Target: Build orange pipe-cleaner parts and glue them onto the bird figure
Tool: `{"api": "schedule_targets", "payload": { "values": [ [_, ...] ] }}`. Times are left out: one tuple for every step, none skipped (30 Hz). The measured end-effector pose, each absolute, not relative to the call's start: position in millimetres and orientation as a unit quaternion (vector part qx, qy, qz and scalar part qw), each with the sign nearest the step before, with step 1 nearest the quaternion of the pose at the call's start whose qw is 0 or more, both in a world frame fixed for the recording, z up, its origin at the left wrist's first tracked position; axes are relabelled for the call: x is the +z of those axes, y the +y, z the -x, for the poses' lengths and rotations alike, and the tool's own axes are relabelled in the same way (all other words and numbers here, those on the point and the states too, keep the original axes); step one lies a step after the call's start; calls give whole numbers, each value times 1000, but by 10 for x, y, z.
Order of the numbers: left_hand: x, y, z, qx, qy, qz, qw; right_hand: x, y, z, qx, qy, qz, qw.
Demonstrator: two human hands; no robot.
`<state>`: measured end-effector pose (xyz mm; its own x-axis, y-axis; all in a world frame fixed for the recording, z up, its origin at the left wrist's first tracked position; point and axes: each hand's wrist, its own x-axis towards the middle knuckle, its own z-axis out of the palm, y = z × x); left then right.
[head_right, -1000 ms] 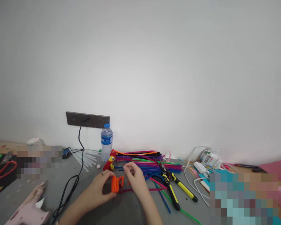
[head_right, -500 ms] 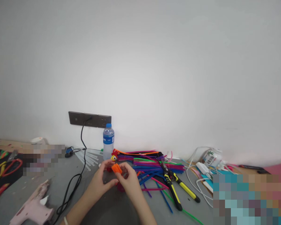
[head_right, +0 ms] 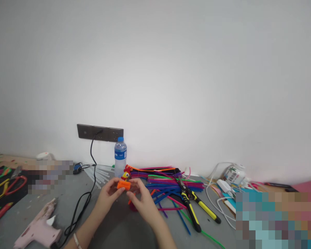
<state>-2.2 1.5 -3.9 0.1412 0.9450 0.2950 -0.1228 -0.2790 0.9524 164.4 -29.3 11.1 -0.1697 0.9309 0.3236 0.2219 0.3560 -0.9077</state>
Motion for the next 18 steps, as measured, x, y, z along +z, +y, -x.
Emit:
{"api": "schedule_targets", "payload": {
  "values": [
    [-25, 23, 31, 562, 359, -565, 487, 103, -300, -1655, 385, -672, 426, 467],
    [-9, 29, 37, 570, 362, -551, 490, 91, -303, -1666, 389, -679, 429, 450],
    [7, 33, 42, 578, 364, -538, 494, 74, -303, -1678, 379, -690, 440, 432],
    [22, 36, 44, 584, 364, -528, 497, 52, -300, -1689, 360, -702, 456, 413],
    [33, 36, 43, 589, 364, -519, 501, 28, -294, -1697, 336, -712, 471, 397],
    [40, 35, 40, 592, 364, -512, 505, 3, -286, -1702, 314, -720, 483, 387],
    [42, 33, 35, 594, 363, -506, 510, -22, -276, -1704, 297, -725, 491, 381],
    [39, 29, 29, 594, 362, -499, 516, -48, -265, -1704, 288, -728, 495, 377],
    [34, 25, 23, 595, 361, -492, 523, -72, -252, -1701, 283, -730, 497, 374],
    [27, 21, 19, 596, 361, -485, 528, -96, -239, -1699, 280, -731, 500, 370],
    [19, 17, 19, 601, 361, -476, 531, -120, -225, -1697, 274, -733, 505, 364],
    [12, 16, 23, 609, 361, -465, 531, -142, -211, -1697, 266, -736, 511, 356],
    [8, 17, 31, 622, 360, -452, 529, -164, -198, -1701, 256, -739, 517, 347],
    [6, 20, 45, 638, 358, -436, 524, -181, -185, -1708, 243, -743, 524, 339],
    [6, 27, 62, 657, 354, -418, 518, -194, -174, -1719, 228, -745, 533, 332],
    [8, 36, 82, 676, 350, -399, 512, -200, -165, -1733, 211, -745, 541, 328],
    [11, 46, 101, 692, 346, -380, 507, -197, -157, -1747, 193, -743, 550, 329],
    [14, 57, 117, 704, 345, -365, 502, -186, -152, -1761, 178, -738, 556, 337]
  ]
}}
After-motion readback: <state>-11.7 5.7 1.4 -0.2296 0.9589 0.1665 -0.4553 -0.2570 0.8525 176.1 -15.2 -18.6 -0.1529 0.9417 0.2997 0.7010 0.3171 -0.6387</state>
